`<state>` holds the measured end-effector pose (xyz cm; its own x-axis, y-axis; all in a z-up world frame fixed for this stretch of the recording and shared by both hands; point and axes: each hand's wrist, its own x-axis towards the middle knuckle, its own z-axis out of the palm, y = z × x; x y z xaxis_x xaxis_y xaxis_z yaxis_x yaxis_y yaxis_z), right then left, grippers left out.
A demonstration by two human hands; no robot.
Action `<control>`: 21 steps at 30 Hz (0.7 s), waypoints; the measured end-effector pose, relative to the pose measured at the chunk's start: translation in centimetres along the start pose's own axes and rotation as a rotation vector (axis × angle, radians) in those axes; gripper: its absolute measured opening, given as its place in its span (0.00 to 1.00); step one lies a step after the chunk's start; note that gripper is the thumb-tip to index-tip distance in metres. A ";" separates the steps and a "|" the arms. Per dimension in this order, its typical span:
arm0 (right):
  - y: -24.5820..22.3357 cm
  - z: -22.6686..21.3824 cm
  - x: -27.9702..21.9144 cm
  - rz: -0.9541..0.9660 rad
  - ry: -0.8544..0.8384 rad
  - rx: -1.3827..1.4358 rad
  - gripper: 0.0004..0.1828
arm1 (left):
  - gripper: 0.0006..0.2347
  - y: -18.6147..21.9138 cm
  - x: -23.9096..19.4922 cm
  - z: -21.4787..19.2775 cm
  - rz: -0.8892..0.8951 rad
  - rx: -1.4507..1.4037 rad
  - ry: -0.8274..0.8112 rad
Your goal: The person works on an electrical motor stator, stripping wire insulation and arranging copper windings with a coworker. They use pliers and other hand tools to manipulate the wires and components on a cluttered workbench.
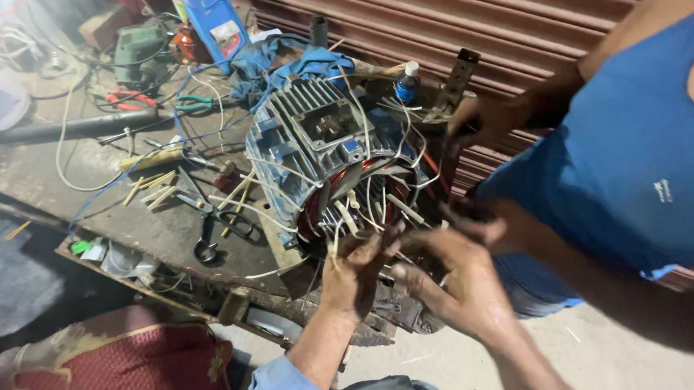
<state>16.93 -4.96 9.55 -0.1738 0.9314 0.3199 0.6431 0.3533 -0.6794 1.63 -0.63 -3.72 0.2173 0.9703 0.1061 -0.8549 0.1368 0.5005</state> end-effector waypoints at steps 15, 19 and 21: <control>-0.2 -5.5 6.7 -0.305 0.022 -0.375 0.05 | 0.20 -2.0 2.2 -0.5 -0.252 0.183 0.151; 2.6 -5.3 5.7 -0.130 0.028 -0.274 0.10 | 0.18 -0.9 2.1 1.6 -0.297 0.273 0.093; 3.9 -5.1 5.4 -0.106 0.003 -0.236 0.12 | 0.17 -0.8 2.5 2.6 -0.348 0.211 0.058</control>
<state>22.28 1.03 11.98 -0.2471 0.8898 0.3836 0.7776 0.4183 -0.4695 4.04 1.17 -1.62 0.4442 0.8839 -0.1463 -0.6182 0.4206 0.6640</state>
